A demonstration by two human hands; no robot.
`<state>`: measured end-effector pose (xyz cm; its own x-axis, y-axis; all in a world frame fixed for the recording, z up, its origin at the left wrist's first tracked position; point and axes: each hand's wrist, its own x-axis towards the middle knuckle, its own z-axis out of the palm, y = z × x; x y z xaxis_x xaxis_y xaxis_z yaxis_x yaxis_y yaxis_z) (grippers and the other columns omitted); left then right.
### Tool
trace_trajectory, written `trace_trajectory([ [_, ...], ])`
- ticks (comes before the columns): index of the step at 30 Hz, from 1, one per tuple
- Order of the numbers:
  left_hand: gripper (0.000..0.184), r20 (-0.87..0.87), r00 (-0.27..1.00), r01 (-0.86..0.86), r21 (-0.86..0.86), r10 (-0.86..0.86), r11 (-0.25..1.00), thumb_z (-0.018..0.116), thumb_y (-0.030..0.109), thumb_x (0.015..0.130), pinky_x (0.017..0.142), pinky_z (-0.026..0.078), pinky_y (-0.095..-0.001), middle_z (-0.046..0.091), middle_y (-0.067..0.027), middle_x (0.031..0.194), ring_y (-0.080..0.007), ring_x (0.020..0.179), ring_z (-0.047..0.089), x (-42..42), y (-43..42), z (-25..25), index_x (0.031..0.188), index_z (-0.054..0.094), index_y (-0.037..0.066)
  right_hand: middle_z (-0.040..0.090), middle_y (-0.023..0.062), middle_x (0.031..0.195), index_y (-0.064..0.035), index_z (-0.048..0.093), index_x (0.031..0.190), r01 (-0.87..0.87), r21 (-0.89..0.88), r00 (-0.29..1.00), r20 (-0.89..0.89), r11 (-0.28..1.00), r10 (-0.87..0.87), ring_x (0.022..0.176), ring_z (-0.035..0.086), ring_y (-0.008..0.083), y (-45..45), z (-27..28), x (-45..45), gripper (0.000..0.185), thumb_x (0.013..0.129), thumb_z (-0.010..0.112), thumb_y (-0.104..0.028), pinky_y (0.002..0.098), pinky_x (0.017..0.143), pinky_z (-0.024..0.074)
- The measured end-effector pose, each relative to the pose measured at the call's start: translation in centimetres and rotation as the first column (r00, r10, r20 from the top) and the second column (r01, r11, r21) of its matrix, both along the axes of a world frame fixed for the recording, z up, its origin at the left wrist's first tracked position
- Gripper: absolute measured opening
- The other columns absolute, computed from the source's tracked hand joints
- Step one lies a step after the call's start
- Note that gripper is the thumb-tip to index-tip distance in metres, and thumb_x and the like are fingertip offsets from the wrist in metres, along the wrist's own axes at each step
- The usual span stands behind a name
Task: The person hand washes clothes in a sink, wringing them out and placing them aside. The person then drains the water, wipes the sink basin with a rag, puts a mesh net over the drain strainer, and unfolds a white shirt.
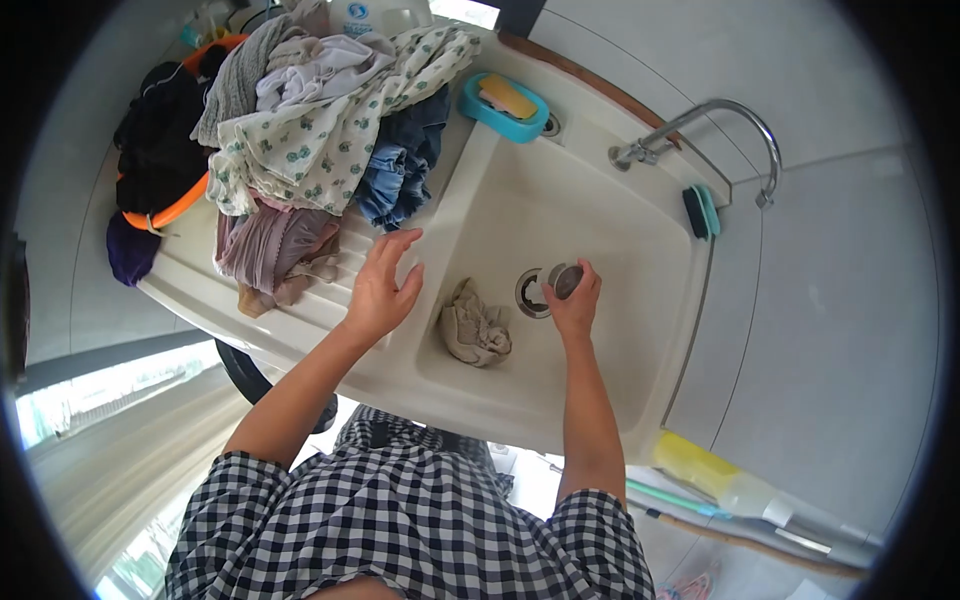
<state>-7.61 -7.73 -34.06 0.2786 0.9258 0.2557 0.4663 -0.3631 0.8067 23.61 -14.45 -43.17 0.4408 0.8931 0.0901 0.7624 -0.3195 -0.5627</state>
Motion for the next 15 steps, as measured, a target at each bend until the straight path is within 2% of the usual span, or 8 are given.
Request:
trace_trajectory([
  [2,0.042,-0.048,0.998,-0.03,0.039,0.032,0.999,0.057,0.002,0.077,0.086,0.045,-0.0386,0.054,-0.0159,0.113,-0.0338,0.102,0.053,-0.6,-0.3,-0.8,0.119,0.05,0.005,0.041,0.0162,0.123,-0.0089,0.038,0.125,0.0,-0.008,1.0,0.022,1.0,0.001,0.113,0.044,0.0346,-0.4,-2.5,0.3,0.076,0.063,0.08,-0.017,0.042,0.093,0.0421],
  [5,0.043,-0.124,0.991,-0.035,0.047,0.041,0.998,0.055,0.0,0.074,0.09,0.043,-0.0407,0.053,-0.0158,0.113,-0.0349,0.104,0.052,-1.2,-0.9,-2.0,0.117,0.051,0.004,0.041,0.0168,0.122,-0.01,0.038,0.125,-0.096,-0.144,0.994,0.037,0.985,0.102,0.113,0.044,0.0356,-1.5,-5.1,0.3,0.075,0.063,0.08,-0.017,0.043,0.094,0.0418],
  [8,0.044,-0.235,0.972,0.002,0.101,0.022,0.995,0.054,-0.001,0.072,0.091,0.042,-0.0406,0.053,-0.0147,0.112,-0.033,0.104,0.051,-1.1,-1.1,-2.4,0.115,0.052,0.004,0.041,0.0173,0.123,-0.0108,0.038,0.125,-0.333,-0.355,0.942,-0.081,0.874,0.326,0.114,0.043,0.0358,-2.8,-5.2,0.1,0.075,0.063,0.08,-0.018,0.0436,0.094,0.0413],
  [11,0.043,-0.299,0.953,-0.014,0.123,0.05,0.992,0.054,0.001,0.07,0.094,0.041,-0.0394,0.054,-0.013,0.111,-0.0304,0.105,0.051,-0.6,-1.0,-2.2,0.113,0.053,0.003,0.041,0.0186,0.125,-0.0104,0.038,0.124,-0.357,-0.408,0.934,-0.163,0.84,0.317,0.117,0.041,0.0372,-3.0,-5.1,0.9,0.075,0.063,0.08,-0.02,0.0438,0.095,0.0404],
  [14,0.042,-0.335,0.941,-0.002,0.126,0.044,0.992,0.053,0.001,0.069,0.095,0.04,-0.0395,0.054,-0.0124,0.11,-0.0297,0.105,0.051,-0.5,-1.1,-2.2,0.111,0.055,0.004,0.039,0.0201,0.127,-0.0106,0.038,0.124,-0.221,-0.354,0.974,-0.122,0.909,0.19,0.118,0.039,0.0388,-2.1,-6.2,2.1,0.076,0.063,0.08,-0.021,0.0443,0.097,0.0391],
  [15,0.042,-0.341,0.939,-0.006,0.124,0.048,0.992,0.053,0.001,0.069,0.095,0.04,-0.0395,0.054,-0.0122,0.11,-0.0295,0.105,0.051,-0.5,-1.1,-2.1,0.11,0.055,0.004,0.039,0.0206,0.127,-0.0107,0.038,0.124,-0.219,-0.317,0.976,-0.05,0.923,0.214,0.119,0.039,0.0392,-1.9,-6.8,2.4,0.076,0.062,0.081,-0.021,0.0444,0.097,0.0388],
])
